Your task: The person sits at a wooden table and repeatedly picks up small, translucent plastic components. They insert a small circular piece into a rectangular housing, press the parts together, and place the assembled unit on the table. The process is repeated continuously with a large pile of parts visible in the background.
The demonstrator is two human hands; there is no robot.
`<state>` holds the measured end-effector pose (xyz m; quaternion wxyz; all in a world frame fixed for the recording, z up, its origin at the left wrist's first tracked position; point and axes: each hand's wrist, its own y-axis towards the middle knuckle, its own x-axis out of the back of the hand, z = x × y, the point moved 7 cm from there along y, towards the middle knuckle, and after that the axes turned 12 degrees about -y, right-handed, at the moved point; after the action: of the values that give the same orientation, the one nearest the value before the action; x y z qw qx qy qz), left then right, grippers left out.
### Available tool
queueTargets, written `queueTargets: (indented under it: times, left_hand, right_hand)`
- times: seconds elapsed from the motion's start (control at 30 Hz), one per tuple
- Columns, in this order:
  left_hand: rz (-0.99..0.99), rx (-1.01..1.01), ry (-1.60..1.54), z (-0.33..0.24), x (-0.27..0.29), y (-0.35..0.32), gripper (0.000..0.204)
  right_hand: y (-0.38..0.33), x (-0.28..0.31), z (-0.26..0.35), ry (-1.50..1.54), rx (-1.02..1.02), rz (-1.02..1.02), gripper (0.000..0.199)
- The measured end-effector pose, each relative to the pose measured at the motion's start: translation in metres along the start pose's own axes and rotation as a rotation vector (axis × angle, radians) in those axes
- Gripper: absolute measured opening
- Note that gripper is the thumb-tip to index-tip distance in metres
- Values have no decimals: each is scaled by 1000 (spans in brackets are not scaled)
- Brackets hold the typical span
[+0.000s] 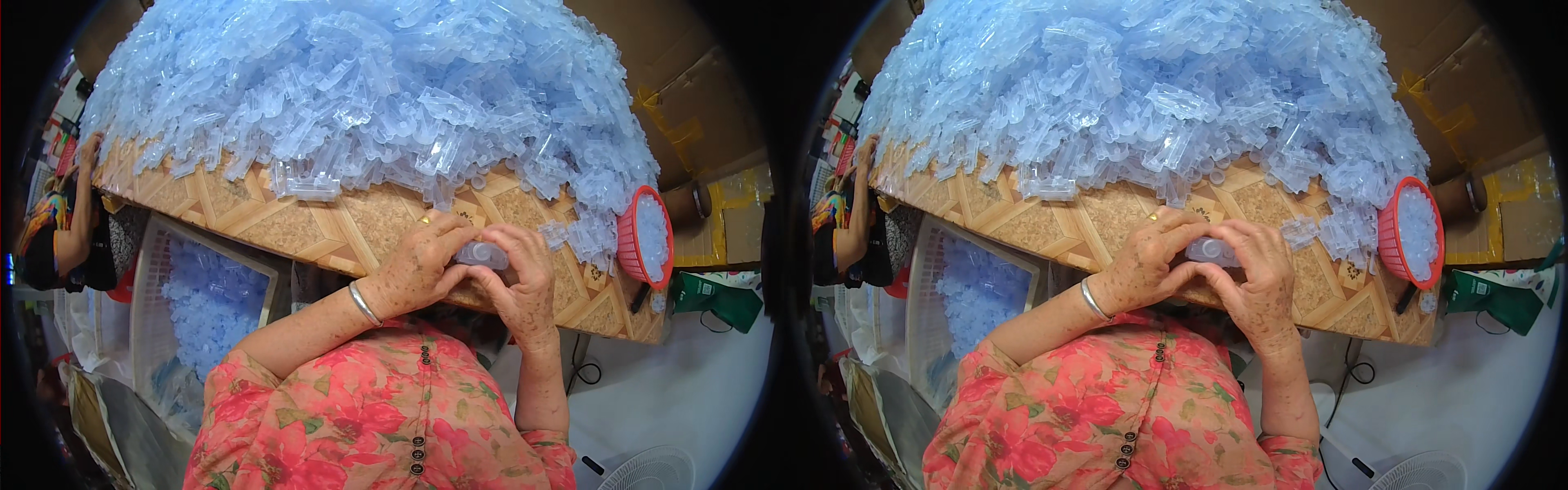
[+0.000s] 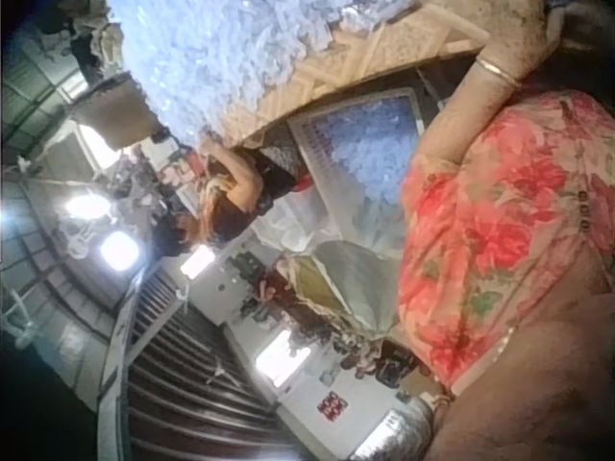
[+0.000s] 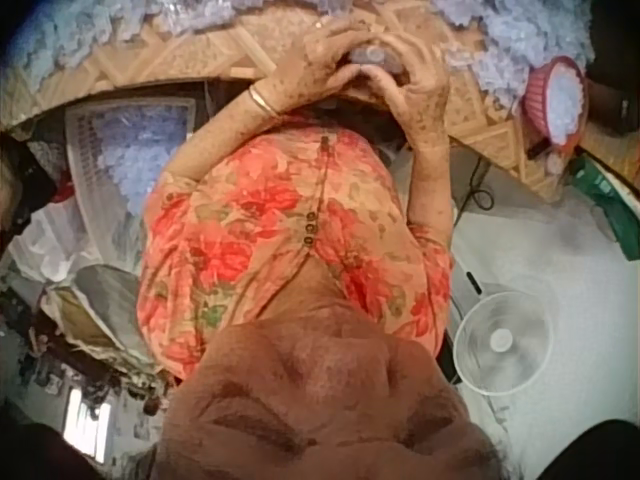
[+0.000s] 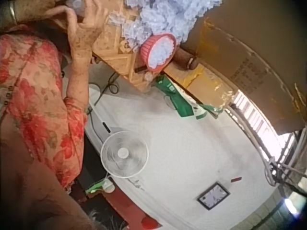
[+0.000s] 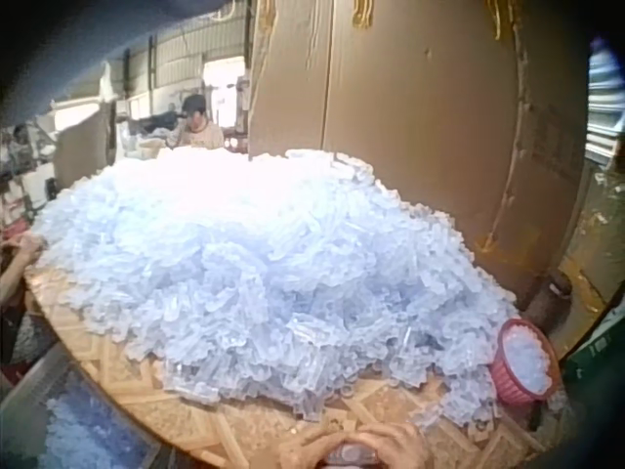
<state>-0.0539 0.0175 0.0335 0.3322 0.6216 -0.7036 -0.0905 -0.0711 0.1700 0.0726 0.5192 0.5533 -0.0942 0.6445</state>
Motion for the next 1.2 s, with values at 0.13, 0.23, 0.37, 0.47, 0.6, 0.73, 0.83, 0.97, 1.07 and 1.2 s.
queueTargets:
  times: [0.13,0.23,0.37,0.47,0.6,0.73,0.83,0.97,1.07,1.2]
  left_hand:
    - [-37,52,24,-7,13,-3,50]
    - [19,200,-50,-10,16,1,46]
    - [120,242,-157,2,8,7,37]
    - [239,603,-491,17,-8,8,35]
    - [303,956,-669,23,-14,5,37]
    - [318,1148,-739,22,-14,7,36]
    - [306,1137,-776,28,-20,6,34]
    - [295,1133,-790,31,-22,6,31]
    - [281,1152,-781,31,-22,6,30]
    - [270,1050,-730,28,-22,8,33]
  right_hand:
    - [0,14,-13,-12,-293,162,44]
    - [-8,2,-33,115,-428,376,44]
    - [-13,-24,-38,508,-704,694,44]
    - [-16,-35,-47,645,-805,784,43]
    - [-15,-39,-45,824,-913,859,44]
    - [-17,-43,-47,868,-960,873,48]
    - [-16,-43,-46,872,-969,872,48]
    - [-18,-48,-46,848,-995,870,43]
    - [-18,-52,-47,893,-997,875,38]
    - [-20,-52,-47,877,-974,812,36]
